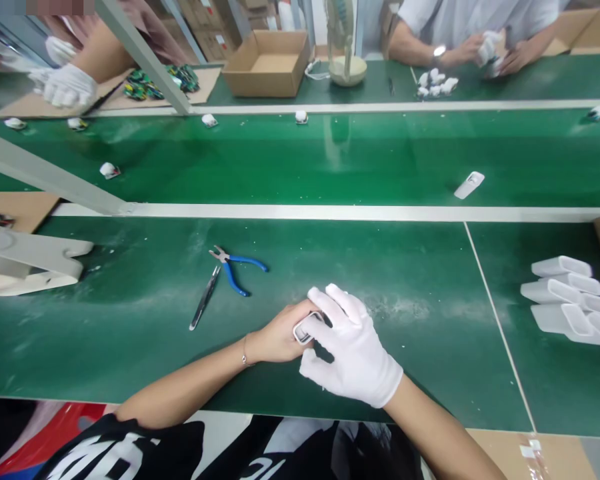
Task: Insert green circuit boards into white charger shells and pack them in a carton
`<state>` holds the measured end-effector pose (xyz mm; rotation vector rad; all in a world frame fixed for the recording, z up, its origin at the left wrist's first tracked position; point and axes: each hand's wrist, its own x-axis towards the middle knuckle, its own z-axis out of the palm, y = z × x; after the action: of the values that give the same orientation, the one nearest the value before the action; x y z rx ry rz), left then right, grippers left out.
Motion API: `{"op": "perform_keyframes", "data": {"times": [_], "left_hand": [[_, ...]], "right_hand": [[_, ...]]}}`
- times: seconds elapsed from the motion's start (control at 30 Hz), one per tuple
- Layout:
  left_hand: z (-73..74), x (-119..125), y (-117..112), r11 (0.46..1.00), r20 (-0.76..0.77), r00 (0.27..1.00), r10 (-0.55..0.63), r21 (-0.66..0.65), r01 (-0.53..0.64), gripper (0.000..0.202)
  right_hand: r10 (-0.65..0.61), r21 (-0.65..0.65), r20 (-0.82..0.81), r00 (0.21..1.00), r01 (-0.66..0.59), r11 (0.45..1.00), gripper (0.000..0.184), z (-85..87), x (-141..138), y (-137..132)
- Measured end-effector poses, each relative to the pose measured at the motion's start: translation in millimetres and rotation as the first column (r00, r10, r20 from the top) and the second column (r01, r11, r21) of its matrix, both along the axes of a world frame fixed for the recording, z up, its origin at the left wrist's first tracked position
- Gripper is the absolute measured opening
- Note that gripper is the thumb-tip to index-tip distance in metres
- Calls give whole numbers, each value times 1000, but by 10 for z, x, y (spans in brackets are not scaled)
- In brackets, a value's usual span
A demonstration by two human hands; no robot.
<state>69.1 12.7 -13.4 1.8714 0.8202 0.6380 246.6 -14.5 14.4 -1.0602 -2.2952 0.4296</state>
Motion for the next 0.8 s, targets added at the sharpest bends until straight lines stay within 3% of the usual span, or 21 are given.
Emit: {"op": "perform_keyframes", "data": {"times": [0.07,0.17,0.23,0.3,0.37,0.4,0.5,0.6,0.67,0.73,0.8], "left_hand": [[21,1,-10,1000,-10,1000,-7,-19,7,26],[69,-9,-12,994,69,998,3,-110,5,25],[78,-28,-2,976,194,981,-2,-211,44,31],[66,-49,12,934,340,940,32,-345,93,46],[59,-55,31,871,424,894,144,-483,89,65],[68,-51,45,838,435,871,228,-543,52,73],[161,-13,110,704,422,755,502,-706,-74,80],[330,38,194,475,354,581,732,-877,-64,54],[447,68,232,334,285,503,816,-943,-7,38],[540,90,241,261,250,469,847,-964,41,38],[596,109,224,248,247,476,844,-967,61,39]], "right_hand": [[23,-42,-48,999,-25,999,21,3,4,-2],[-50,-201,-326,944,-17,979,32,16,93,32],[-228,-317,-547,806,52,947,45,22,183,84],[-390,-411,-701,597,109,905,51,18,266,149],[-481,-478,-763,431,125,870,49,-2,318,212],[-517,-511,-763,387,128,850,48,-18,330,236],[-554,-550,-727,406,138,824,48,-87,320,272],[-499,-497,-716,488,145,855,47,-161,279,263],[-463,-460,-715,523,146,876,47,-200,261,250],[-441,-436,-723,532,145,888,46,-227,256,241],[-427,-420,-731,532,142,896,45,-244,261,240]]}}
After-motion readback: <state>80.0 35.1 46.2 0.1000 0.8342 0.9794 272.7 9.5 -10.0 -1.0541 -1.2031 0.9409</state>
